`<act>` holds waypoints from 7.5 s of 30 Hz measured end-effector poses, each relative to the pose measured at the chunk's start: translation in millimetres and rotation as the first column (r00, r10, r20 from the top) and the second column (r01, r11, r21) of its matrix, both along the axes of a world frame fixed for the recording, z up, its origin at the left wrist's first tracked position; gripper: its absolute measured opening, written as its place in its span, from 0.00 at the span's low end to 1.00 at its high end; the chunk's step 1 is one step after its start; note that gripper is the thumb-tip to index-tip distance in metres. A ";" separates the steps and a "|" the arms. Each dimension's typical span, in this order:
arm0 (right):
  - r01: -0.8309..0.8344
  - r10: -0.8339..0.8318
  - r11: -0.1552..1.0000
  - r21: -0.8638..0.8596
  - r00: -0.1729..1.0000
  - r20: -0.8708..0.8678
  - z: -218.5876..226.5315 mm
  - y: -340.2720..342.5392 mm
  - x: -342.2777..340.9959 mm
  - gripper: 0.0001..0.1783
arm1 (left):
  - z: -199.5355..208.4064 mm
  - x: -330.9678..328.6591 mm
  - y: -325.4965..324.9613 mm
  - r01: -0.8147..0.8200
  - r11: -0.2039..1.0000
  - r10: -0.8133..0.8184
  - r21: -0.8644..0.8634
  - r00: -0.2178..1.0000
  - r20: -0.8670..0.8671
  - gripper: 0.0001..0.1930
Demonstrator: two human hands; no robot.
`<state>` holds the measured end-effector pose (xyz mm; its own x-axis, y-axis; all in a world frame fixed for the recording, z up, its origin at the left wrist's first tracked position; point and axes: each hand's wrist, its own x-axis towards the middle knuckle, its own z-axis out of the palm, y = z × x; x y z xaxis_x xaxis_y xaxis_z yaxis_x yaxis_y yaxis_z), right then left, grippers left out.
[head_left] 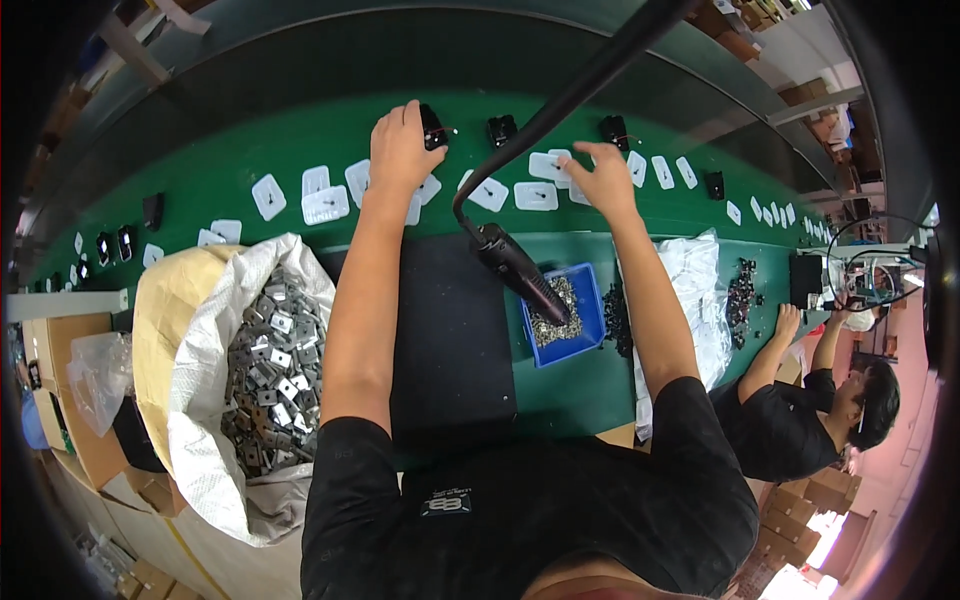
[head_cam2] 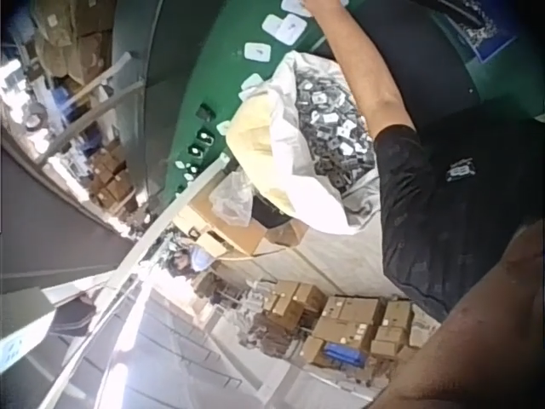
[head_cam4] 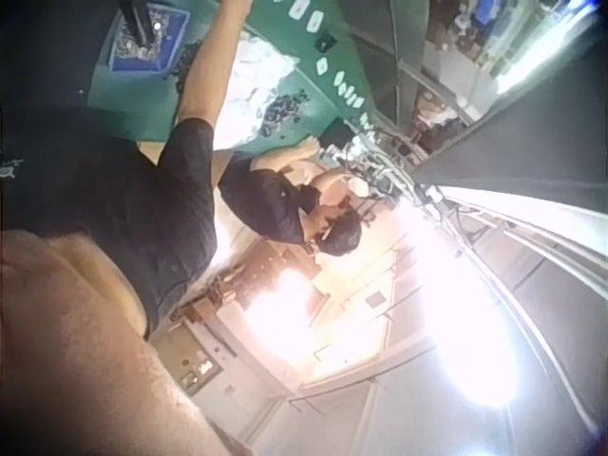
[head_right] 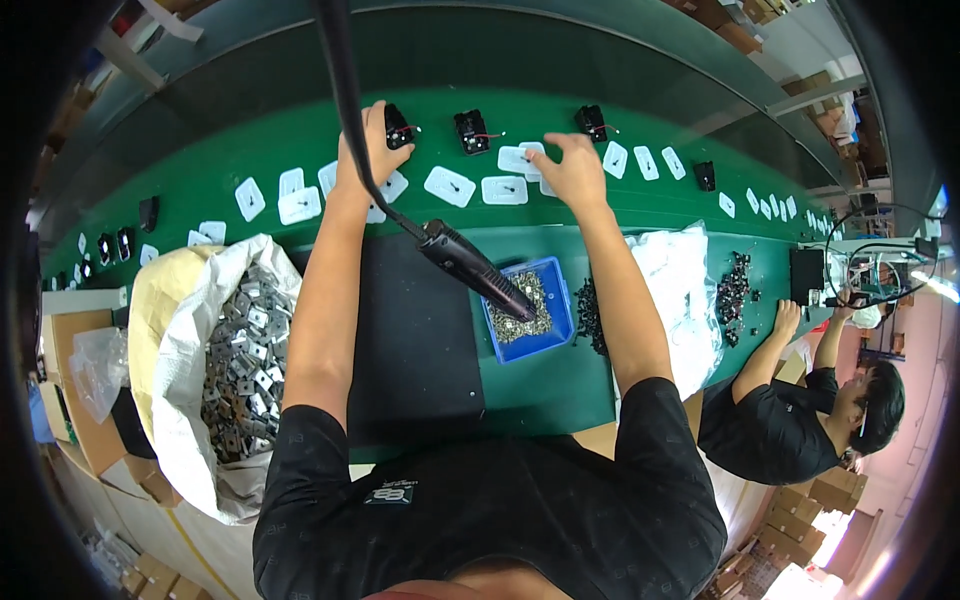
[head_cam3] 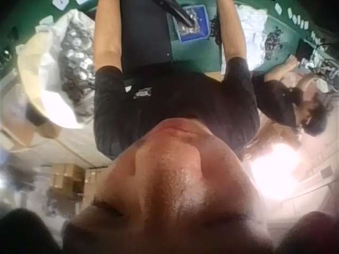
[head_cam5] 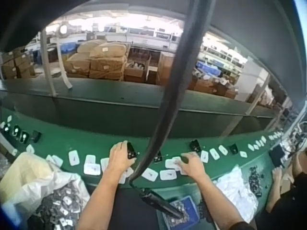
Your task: The person assembles small electronic components by fastening screws into plastic housing and metal brackets using an electric screwdriver.
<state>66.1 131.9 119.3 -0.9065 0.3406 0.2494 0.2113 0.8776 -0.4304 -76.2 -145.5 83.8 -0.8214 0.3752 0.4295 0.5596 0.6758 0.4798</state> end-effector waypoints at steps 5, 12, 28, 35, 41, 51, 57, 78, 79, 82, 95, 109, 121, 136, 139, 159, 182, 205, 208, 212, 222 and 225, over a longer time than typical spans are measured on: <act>-0.416 0.501 0.524 -0.743 0.856 -0.126 56.6 -71.6 59.4 0.39 | 34.4 91.1 -32.8 -0.168 0.976 0.168 0.140 0.986 0.013 0.38; -0.342 0.413 0.854 -0.391 0.904 0.112 55.1 -140.2 96.2 0.41 | 29.5 238.9 -72.0 0.002 0.986 -0.051 0.169 0.958 0.283 0.41; -0.647 0.041 0.367 -0.668 0.729 -0.683 36.6 -70.3 177.1 0.31 | 90.3 266.9 -205.8 -0.630 0.654 0.729 -0.418 0.672 0.128 0.18; -0.688 0.111 0.358 -0.631 0.702 -0.703 20.6 -76.0 181.0 0.37 | 69.1 260.6 -221.3 -0.614 0.581 0.794 -0.534 0.571 0.209 0.18; -0.659 0.385 0.366 -0.657 0.750 -0.538 22.5 -67.4 176.5 0.32 | 68.2 263.6 -213.7 -0.622 0.726 0.680 -0.293 0.712 0.174 0.08; -0.805 0.044 0.165 -0.570 0.583 -0.811 50.2 -75.5 172.8 0.31 | 52.1 284.9 -104.1 -0.288 0.916 0.147 0.279 0.889 0.435 0.08; -0.734 -0.024 0.105 -0.671 0.673 -0.739 43.1 -77.0 170.2 0.29 | 30.9 289.1 -81.8 -0.214 0.931 0.111 0.297 0.938 0.328 0.10; -0.774 0.028 0.129 -0.620 0.628 -0.778 40.9 -89.3 172.3 0.28 | 28.7 250.9 -77.9 -0.133 0.961 -0.021 0.243 0.840 0.543 0.15; -0.760 0.027 0.159 -0.630 0.642 -0.767 37.6 -89.8 172.1 0.27 | 29.1 252.3 -78.1 -0.144 0.960 -0.019 0.241 0.825 0.564 0.15; -0.754 0.008 0.172 -0.634 0.644 -0.765 32.0 -91.6 171.1 0.27 | 29.8 258.7 -78.4 -0.153 0.929 -0.022 0.336 0.885 0.465 0.17; -0.809 -0.013 0.136 -0.571 0.575 -0.818 55.9 -88.9 186.9 0.29 | 49.6 280.0 -16.2 0.185 0.961 -0.200 0.206 0.978 0.057 0.16; -0.815 -0.038 0.029 -0.578 0.577 -0.816 61.8 -82.7 192.6 0.29 | 43.1 284.2 18.5 0.249 0.947 -0.260 0.201 0.965 0.029 0.09; -0.820 0.079 -0.105 -0.563 0.557 -0.827 62.6 -93.0 181.9 0.28 | 45.9 275.2 -8.3 0.347 0.909 -0.354 0.231 0.935 -0.012 0.09; -0.825 0.104 0.014 -0.565 0.563 -0.820 29.0 -187.9 128.3 0.27 | 2.1 269.1 -98.0 0.082 0.992 -0.102 0.095 0.967 0.233 0.47; -0.810 0.104 0.049 -0.584 0.585 -0.804 25.2 -196.5 123.3 0.25 | 4.3 267.1 -97.8 0.083 0.988 -0.107 0.132 0.976 0.188 0.40; -0.795 0.237 -0.017 -0.606 0.586 -0.775 17.6 -204.6 119.1 0.20 | 5.0 256.6 -96.5 0.141 0.951 -0.203 0.275 0.956 0.210 0.38; -0.469 -0.187 0.519 -0.715 0.754 -0.630 18.6 -89.4 142.1 0.29 | 21.6 55.9 -39.0 -0.219 0.852 0.303 -0.475 0.947 0.107 0.52; -0.762 -0.199 0.245 -0.599 0.566 -0.800 44.3 -104.4 164.2 0.27 | 22.9 23.8 -37.3 0.086 0.882 -0.170 -0.463 0.975 -0.143 0.40; -0.725 -0.111 0.368 -0.582 0.587 -0.802 37.5 -96.5 165.1 0.27 | 48.2 104.6 -28.8 0.082 0.975 -0.125 -0.206 0.971 -0.202 0.37; -0.688 -0.175 0.360 -0.631 0.614 -0.770 31.4 -103.5 163.4 0.28 | 58.1 215.9 -55.7 0.157 0.974 -0.159 -0.162 0.987 0.002 0.38; -0.850 0.243 0.321 -0.418 0.501 -0.831 51.8 -92.4 173.5 0.26 | 78.4 274.4 -126.0 -0.177 0.983 0.185 -0.055 0.964 0.192 0.28; -0.813 0.098 0.335 -0.476 0.533 -0.840 44.5 -92.3 172.2 0.27 | 89.7 273.9 -182.7 -0.495 0.792 0.547 -0.358 0.835 0.056 0.13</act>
<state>238.4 39.6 163.8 -0.7015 0.2585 0.6641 -0.7018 -0.0889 -0.7068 197.7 -328.1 173.4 -0.9748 -0.0357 0.2201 0.0177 0.9716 0.2360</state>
